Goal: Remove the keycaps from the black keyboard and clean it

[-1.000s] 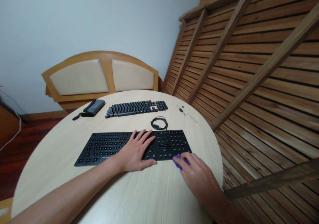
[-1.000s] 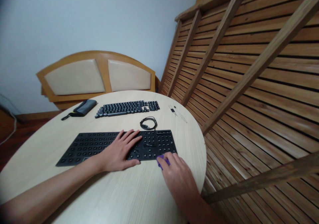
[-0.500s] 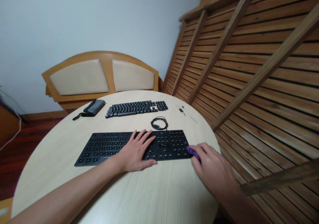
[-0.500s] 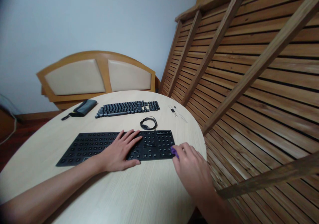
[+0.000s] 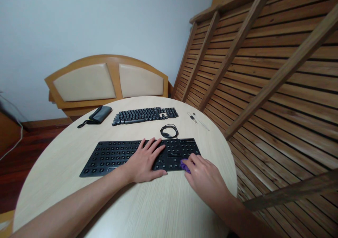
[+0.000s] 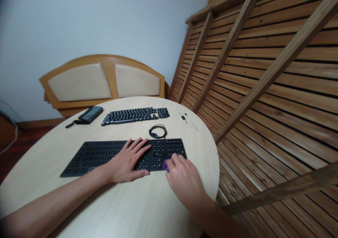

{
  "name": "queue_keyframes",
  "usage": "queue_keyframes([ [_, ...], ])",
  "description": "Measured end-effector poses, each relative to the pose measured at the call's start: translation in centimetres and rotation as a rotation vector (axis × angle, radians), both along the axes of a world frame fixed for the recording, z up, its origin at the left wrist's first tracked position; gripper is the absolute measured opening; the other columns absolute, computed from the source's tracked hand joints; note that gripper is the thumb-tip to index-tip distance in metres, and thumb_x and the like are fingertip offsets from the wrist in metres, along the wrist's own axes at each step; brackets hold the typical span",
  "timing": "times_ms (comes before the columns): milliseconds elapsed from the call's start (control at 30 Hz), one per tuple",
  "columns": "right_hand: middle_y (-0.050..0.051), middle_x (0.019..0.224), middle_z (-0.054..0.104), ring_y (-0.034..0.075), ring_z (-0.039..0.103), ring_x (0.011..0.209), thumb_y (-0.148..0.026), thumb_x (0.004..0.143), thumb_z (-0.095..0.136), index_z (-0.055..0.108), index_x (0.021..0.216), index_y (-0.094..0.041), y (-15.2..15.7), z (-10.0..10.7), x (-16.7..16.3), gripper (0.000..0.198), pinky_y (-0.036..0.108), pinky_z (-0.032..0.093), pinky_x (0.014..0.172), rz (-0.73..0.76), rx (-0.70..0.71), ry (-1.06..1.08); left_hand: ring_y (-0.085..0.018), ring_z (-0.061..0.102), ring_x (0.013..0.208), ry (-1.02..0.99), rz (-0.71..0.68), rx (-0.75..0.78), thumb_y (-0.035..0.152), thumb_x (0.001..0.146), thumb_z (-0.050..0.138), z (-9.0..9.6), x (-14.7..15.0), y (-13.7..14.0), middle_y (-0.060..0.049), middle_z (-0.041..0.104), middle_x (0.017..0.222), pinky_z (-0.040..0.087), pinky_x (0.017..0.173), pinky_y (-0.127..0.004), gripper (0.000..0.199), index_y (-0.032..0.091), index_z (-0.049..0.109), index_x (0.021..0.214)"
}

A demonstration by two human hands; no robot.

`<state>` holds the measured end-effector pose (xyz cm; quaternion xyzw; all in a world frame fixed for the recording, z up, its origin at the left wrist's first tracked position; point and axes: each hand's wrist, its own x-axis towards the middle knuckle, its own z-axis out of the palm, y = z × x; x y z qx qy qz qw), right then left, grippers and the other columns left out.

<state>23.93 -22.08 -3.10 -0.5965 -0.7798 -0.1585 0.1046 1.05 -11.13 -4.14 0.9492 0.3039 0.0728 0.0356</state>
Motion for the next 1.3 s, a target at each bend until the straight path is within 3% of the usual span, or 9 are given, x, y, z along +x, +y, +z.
queue_keyframes([
  [267, 0.003, 0.081, 0.067, 0.02, 0.062, 0.074, -0.011, 0.074, 0.069, 0.07, 0.096, -0.019, -2.0, -0.8, -0.6, 0.023, 0.033, 0.041, 0.064, -0.019, 0.078, 0.02, -0.04, 0.022, 0.149, -0.014, -0.003, -0.003, 0.082, 0.085, 0.038, 0.0, 0.0, 0.1, -0.016, 0.025, 0.163, 0.015, 0.118, -0.066, 0.092, 0.02, 0.033, 0.153],
  [500, 0.0, 0.082, 0.066, 0.018, 0.061, 0.073, -0.013, 0.076, 0.075, 0.068, 0.102, -0.025, -1.3, -0.4, -2.7, 0.029, 0.031, 0.038, 0.064, 0.111, 0.097, 0.098, -0.04, 0.022, 0.149, -0.031, -0.007, 0.0, 0.081, 0.086, 0.039, -0.2, 0.0, 0.1, -0.014, 0.025, 0.163, 0.013, 0.118, -0.066, 0.09, 0.022, 0.033, 0.153],
  [600, -0.001, 0.08, 0.066, 0.017, 0.061, 0.071, -0.015, 0.077, 0.077, 0.069, 0.1, -0.025, -1.0, -0.9, -2.9, 0.026, 0.03, 0.037, 0.063, 0.099, 0.082, 0.065, -0.04, 0.022, 0.149, -0.034, -0.009, -0.002, 0.081, 0.086, 0.039, -0.3, 0.0, 0.1, -0.014, 0.025, 0.163, 0.014, 0.118, -0.066, 0.09, 0.022, 0.032, 0.154],
  [867, 0.0, 0.079, 0.067, 0.017, 0.063, 0.068, -0.008, 0.074, 0.071, 0.073, 0.097, -0.026, -1.9, -1.2, 0.5, 0.029, 0.029, 0.04, 0.06, -0.036, 0.081, 0.008, -0.041, 0.022, 0.149, -0.019, -0.01, 0.002, 0.083, 0.085, 0.038, -0.1, -0.1, 0.2, -0.015, 0.024, 0.163, 0.014, 0.118, -0.066, 0.093, 0.02, 0.032, 0.153],
  [1133, 0.001, 0.074, 0.066, 0.016, 0.063, 0.056, -0.013, 0.081, 0.066, 0.074, 0.085, -0.023, -3.0, 0.9, 4.1, 0.013, 0.029, 0.038, 0.051, -0.248, -0.009, -0.098, -0.041, 0.022, 0.149, -0.002, -0.003, -0.009, 0.083, 0.085, 0.037, 0.2, 0.0, 0.0, -0.016, 0.024, 0.163, 0.015, 0.118, -0.067, 0.093, 0.019, 0.032, 0.153],
  [1300, 0.002, 0.084, 0.069, 0.019, 0.066, 0.072, -0.014, 0.082, 0.065, 0.071, 0.105, -0.022, -2.1, 1.7, 2.6, 0.025, 0.031, 0.046, 0.062, -0.148, 0.115, 0.021, -0.041, 0.021, 0.149, -0.009, -0.006, -0.017, 0.083, 0.085, 0.038, 0.1, 0.0, 0.0, -0.016, 0.024, 0.163, 0.014, 0.118, -0.067, 0.094, 0.018, 0.031, 0.153],
])
